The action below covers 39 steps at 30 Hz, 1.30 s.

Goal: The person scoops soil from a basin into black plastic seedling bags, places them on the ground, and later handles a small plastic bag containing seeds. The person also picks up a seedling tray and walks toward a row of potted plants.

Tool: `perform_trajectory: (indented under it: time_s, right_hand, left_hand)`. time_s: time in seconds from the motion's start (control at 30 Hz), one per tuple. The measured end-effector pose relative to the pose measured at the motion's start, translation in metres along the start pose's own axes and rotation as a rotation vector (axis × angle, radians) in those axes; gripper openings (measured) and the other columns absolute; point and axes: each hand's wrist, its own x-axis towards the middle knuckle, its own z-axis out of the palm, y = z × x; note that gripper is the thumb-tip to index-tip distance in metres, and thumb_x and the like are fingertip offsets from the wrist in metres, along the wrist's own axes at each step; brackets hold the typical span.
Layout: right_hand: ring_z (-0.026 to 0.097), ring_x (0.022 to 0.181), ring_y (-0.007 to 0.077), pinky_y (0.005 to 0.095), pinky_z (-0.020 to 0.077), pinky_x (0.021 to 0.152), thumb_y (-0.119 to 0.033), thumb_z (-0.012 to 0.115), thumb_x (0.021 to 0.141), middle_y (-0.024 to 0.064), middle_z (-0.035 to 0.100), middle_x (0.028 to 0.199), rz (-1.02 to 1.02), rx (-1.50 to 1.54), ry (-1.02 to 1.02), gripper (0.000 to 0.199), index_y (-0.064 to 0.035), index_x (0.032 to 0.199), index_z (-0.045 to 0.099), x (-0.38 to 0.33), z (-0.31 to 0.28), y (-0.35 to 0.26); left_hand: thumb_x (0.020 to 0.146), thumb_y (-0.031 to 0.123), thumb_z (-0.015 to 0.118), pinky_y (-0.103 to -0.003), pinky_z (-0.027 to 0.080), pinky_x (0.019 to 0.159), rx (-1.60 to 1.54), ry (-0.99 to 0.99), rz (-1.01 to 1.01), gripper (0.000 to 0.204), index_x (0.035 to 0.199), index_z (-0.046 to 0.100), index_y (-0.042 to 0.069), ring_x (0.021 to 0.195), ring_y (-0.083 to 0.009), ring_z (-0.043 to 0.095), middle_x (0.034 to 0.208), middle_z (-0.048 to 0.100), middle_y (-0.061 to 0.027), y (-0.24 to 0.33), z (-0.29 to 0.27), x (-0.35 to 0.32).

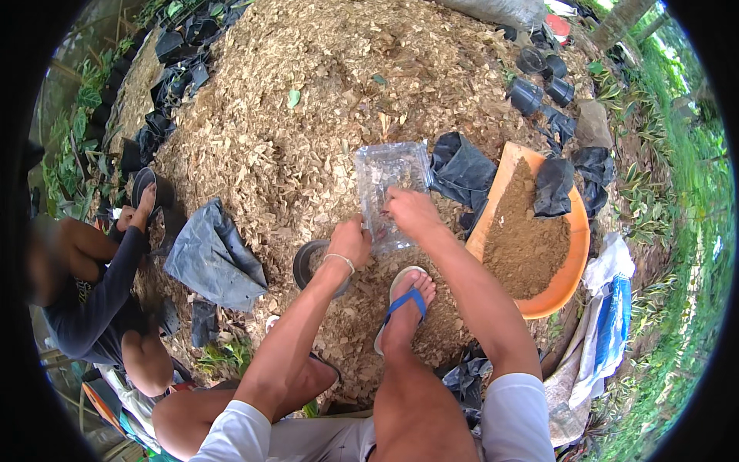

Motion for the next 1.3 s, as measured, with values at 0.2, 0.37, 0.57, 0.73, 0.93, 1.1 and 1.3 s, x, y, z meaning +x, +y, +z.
perform_trajectory:
  time_s: [0.2,0.37,0.57,0.73,0.93,1.1,1.3]
  right_hand:
    - [0.070,0.078,0.0202,0.0348,0.0537,0.067,-0.014,0.071,0.094,0.0076,0.077,0.104,0.423,0.602,-0.045,0.010,-0.0060,0.095,0.077,0.002,-0.035,0.000]
    - [0.063,0.074,0.0099,0.0246,0.0500,0.066,-0.016,0.069,0.100,0.0084,0.077,0.107,0.825,1.409,-0.051,0.018,-0.0021,0.111,0.071,-0.007,-0.054,0.004]
    - [0.065,0.077,0.0106,0.0239,0.0505,0.068,-0.017,0.069,0.100,0.0084,0.077,0.110,0.852,1.679,-0.004,0.021,-0.0045,0.117,0.068,-0.020,-0.048,0.007]
    - [0.070,0.085,0.0144,0.0263,0.0535,0.074,-0.017,0.069,0.099,0.0090,0.076,0.110,0.864,1.637,0.003,0.019,-0.0053,0.114,0.069,-0.023,-0.048,-0.005]
    - [0.071,0.084,0.0130,0.0273,0.0539,0.072,-0.018,0.071,0.098,0.0068,0.076,0.102,0.807,1.422,0.081,0.026,0.0005,0.115,0.071,-0.020,-0.042,-0.021]
    - [0.070,0.080,0.0126,0.0266,0.0539,0.070,-0.016,0.068,0.100,0.0088,0.076,0.100,0.807,1.440,0.167,0.022,0.0009,0.113,0.072,-0.022,-0.042,-0.019]
    - [0.071,0.077,0.0149,0.0265,0.0542,0.067,-0.015,0.068,0.101,0.0102,0.076,0.096,0.773,1.452,0.165,0.019,0.0004,0.112,0.070,-0.035,-0.055,-0.017]
  left_hand:
    - [0.091,0.006,0.057,-0.053,0.056,0.091,-0.010,-0.058,-0.018,0.045,0.134,0.059,-0.007,0.090,-0.0474,0.072,0.092,0.071,-0.0334,0.000,-0.007,0.002]
    - [0.090,0.004,0.061,-0.053,0.054,0.096,-0.078,0.054,0.035,0.051,0.139,0.051,-0.006,0.105,-0.0488,0.068,0.114,0.067,-0.0349,0.004,-0.011,-0.005]
    - [0.094,0.004,0.062,-0.041,0.057,0.088,-0.211,0.281,0.215,0.043,0.136,0.057,0.001,0.098,-0.0351,0.070,0.120,0.068,-0.0234,0.003,-0.011,-0.014]
    - [0.098,0.008,0.063,-0.035,0.057,0.079,-0.668,0.160,0.149,0.031,0.127,0.064,0.000,0.091,-0.0221,0.072,0.115,0.073,-0.0155,0.006,-0.004,-0.011]
    - [0.103,0.005,0.056,-0.031,0.059,0.080,-0.787,0.053,0.102,0.029,0.131,0.061,-0.001,0.095,-0.0155,0.069,0.120,0.070,-0.0114,0.009,0.006,-0.005]
    - [0.103,0.003,0.052,-0.029,0.058,0.083,-1.274,0.042,-0.037,0.027,0.128,0.061,-0.001,0.095,-0.0155,0.068,0.119,0.069,-0.0102,0.011,0.003,-0.007]
    - [0.103,0.001,0.051,-0.027,0.056,0.083,-1.299,0.104,-0.083,0.029,0.130,0.061,0.001,0.094,-0.0126,0.066,0.116,0.070,-0.0078,-0.003,-0.026,-0.017]
